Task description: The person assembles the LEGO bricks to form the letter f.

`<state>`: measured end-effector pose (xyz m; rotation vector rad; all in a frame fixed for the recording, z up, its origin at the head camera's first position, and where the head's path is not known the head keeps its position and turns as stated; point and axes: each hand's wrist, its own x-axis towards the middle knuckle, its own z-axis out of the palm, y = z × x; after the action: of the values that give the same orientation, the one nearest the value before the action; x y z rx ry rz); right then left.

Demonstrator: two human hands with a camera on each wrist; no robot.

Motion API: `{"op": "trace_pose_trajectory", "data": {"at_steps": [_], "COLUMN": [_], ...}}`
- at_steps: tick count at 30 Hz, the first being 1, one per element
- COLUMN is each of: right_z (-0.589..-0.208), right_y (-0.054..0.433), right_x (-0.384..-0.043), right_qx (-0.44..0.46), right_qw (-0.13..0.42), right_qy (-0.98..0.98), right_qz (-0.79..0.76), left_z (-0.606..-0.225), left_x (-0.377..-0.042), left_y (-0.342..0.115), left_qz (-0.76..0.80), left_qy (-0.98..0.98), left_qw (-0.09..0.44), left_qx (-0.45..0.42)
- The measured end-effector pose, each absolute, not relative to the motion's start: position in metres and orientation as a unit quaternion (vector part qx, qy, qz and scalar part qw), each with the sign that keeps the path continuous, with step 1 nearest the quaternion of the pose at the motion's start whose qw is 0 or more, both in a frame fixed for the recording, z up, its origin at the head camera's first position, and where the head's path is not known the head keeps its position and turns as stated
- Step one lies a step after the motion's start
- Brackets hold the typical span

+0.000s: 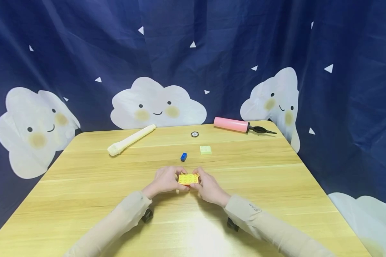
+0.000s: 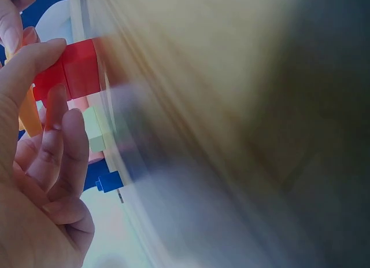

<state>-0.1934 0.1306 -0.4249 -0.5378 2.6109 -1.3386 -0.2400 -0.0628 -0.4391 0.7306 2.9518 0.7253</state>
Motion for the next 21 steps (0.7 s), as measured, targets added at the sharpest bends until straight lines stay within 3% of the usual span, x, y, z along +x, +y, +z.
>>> {"op": "trace_pose_trajectory", "data": {"at_steps": [21], "right_z": [-0.4284], "right_y": [0.132], "right_x": [-0.1936], "right_qx": [-0.17], "right_qw": [0.085], "right_qy": [0.871], "right_qz": [-0.454], "left_z": [-0.4348], "left_x": [-0.2436], "left_y": [-0.0647], "left_qz": [0.241], "left_qy": [0.944], "left_qw": [0.025], "left_qx": [0.224]}}
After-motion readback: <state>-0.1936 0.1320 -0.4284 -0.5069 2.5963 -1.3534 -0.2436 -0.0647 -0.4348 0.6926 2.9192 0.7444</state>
